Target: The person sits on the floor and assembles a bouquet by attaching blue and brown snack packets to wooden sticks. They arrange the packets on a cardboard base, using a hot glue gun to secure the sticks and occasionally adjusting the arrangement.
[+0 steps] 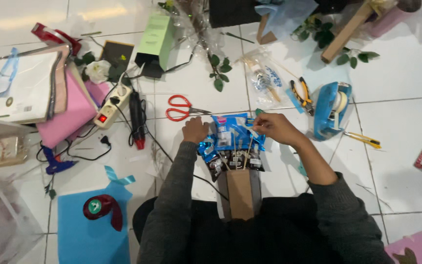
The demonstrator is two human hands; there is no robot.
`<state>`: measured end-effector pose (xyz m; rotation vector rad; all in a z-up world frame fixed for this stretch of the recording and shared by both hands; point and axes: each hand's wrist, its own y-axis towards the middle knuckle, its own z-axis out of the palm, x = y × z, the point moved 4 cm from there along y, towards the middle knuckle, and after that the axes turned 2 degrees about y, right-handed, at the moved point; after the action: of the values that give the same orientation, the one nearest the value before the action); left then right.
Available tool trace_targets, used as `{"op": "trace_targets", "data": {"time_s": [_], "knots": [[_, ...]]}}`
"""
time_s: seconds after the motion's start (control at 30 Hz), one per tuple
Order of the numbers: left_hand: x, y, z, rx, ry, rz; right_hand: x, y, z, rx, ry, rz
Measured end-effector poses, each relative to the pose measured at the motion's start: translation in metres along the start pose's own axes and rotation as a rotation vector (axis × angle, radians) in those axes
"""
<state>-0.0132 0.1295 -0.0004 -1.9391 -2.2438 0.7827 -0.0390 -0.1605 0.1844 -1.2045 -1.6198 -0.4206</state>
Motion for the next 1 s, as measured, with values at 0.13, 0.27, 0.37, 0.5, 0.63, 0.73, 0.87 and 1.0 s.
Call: {"op": "trace_targets", "data": {"time_s": [0.13, 0.27, 0.37, 0.5, 0.63, 0.73, 0.87, 1.0], "knots": [[-0.014, -0.018, -0.008, 0.22, 0.045, -0.126, 0.006, 0.039, 0.034, 0.004, 0.11, 0.035], [-0.029, -0.044, -0.041, 0.242, -0.123, -0.108, 0.001, 0.059, 0.038, 0.012, 0.136, 0.126], [-0.025, -0.037, -0.03, 0.208, -0.212, -0.098, -0.004, 0.073, 0.046, 0.048, 0.006, 0.059], [-0.021, -0.035, -0.029, 0.225, -0.289, -0.053, -0.02, 0.093, 0.06, 0.153, -0.059, -0.022], [-0.029, -0.047, -0.049, 0.247, -0.332, -0.04, -0.04, 0.104, 0.068, 0.207, -0.113, 0.022], [-0.037, -0.058, -0.071, 0.225, -0.379, -0.021, -0.036, 0.108, 0.07, 0.22, -0.15, 0.035], [-0.045, -0.074, -0.093, 0.217, -0.47, 0.005, -0.045, 0.109, 0.075, 0.166, -0.127, 0.017], [-0.046, -0.076, -0.094, 0.162, -0.517, 0.03, -0.063, 0.116, 0.082, 0.129, -0.147, -0.065]]}}
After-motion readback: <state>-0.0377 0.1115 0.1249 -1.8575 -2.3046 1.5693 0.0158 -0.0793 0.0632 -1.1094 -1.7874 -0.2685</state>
